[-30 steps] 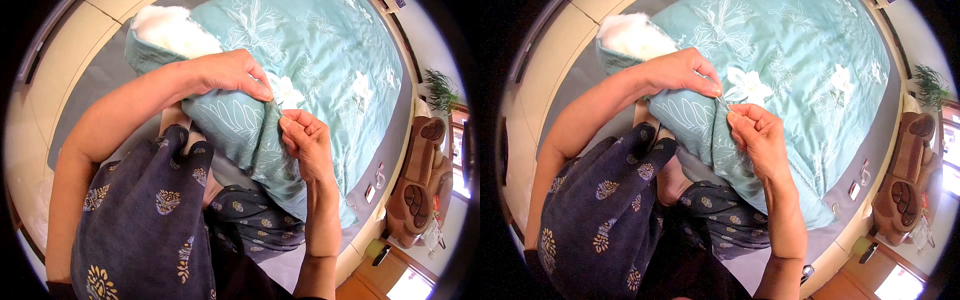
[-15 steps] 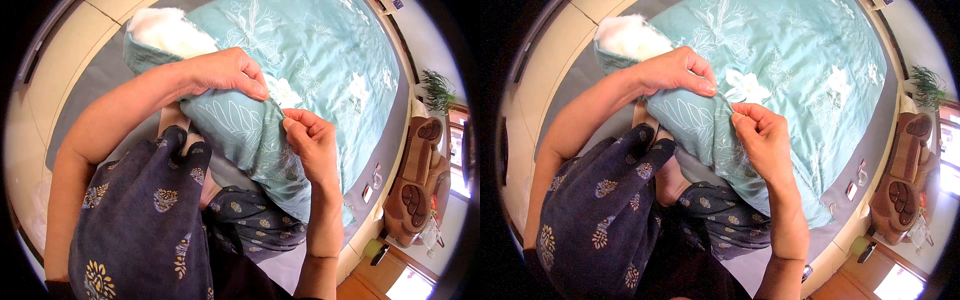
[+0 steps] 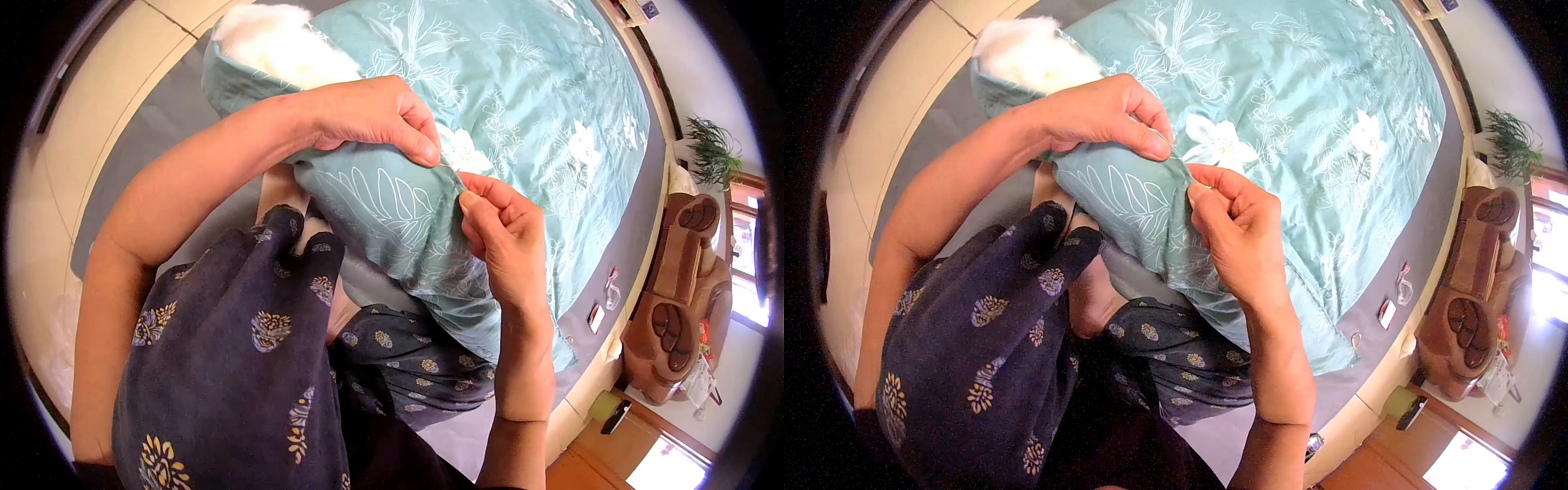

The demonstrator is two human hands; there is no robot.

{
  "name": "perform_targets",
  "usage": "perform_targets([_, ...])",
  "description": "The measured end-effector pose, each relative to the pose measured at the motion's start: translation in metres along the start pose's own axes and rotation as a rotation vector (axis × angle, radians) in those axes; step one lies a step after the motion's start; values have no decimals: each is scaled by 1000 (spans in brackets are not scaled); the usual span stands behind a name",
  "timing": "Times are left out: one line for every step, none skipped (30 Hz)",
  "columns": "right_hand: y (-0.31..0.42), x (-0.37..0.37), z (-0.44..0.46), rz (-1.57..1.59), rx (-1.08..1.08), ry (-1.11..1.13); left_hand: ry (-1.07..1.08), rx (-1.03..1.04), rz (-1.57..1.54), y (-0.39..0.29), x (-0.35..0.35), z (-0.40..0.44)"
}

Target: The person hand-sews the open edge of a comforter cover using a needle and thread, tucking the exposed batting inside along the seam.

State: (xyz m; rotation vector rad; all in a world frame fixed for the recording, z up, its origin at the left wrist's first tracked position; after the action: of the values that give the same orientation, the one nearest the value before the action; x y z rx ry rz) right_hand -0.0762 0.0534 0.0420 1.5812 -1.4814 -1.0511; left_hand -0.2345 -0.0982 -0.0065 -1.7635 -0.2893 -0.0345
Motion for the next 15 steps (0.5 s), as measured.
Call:
perform_targets([0,-1,-1,40,18,24,7,0,7,1,-1,1])
perform_targets([0,-2,-1,90,29,46,14,-1,13,1,-1,1])
perform_targets([0,-3,0,140,39,69,20,-1,20,2,-2,2])
perform_targets([0,-4,0,191,48,91,27,-1,14,2,-2,3])
perform_targets([-1,-5,0,239,45,109,34,-1,9,3,-2,3])
perform_targets([-3,-7,0,287,43,128,40,-1,3,3,-2,3])
perform_targets([-4,-8,0,336,40,147,49,2,-10,3,-2,3])
perform_targets([-5,-7,0,347,40,145,58,6,-23,3,-2,3])
perform_targets([-5,-7,-1,357,41,141,68,10,-36,3,-2,3])
perform_targets([-5,-7,-1,367,42,138,72,8,-33,3,-2,4])
perform_targets([-6,-8,-2,406,40,148,76,5,-30,3,-2,4])
perform_targets([-8,-9,-2,446,38,158,79,2,-27,2,-2,4])
perform_targets([-9,-10,-2,486,37,169,78,1,-29,3,-2,4])
perform_targets([-10,-10,-3,504,30,183,77,0,-31,4,-2,5])
perform_targets([-12,-10,-3,522,24,196,76,0,-34,4,-2,5])
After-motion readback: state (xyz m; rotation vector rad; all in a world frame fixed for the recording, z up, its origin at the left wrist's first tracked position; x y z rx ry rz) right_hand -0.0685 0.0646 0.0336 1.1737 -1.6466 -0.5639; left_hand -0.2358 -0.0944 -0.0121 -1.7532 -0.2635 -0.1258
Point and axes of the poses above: each hand's wrist, its own z-axis towards the middle knuckle, its own x-axis out of the palm, y = z × x, the point moved 1 cm from there along z, towards the middle knuckle, and after that the axes turned 13 degrees about y, right-handed, at the moved point
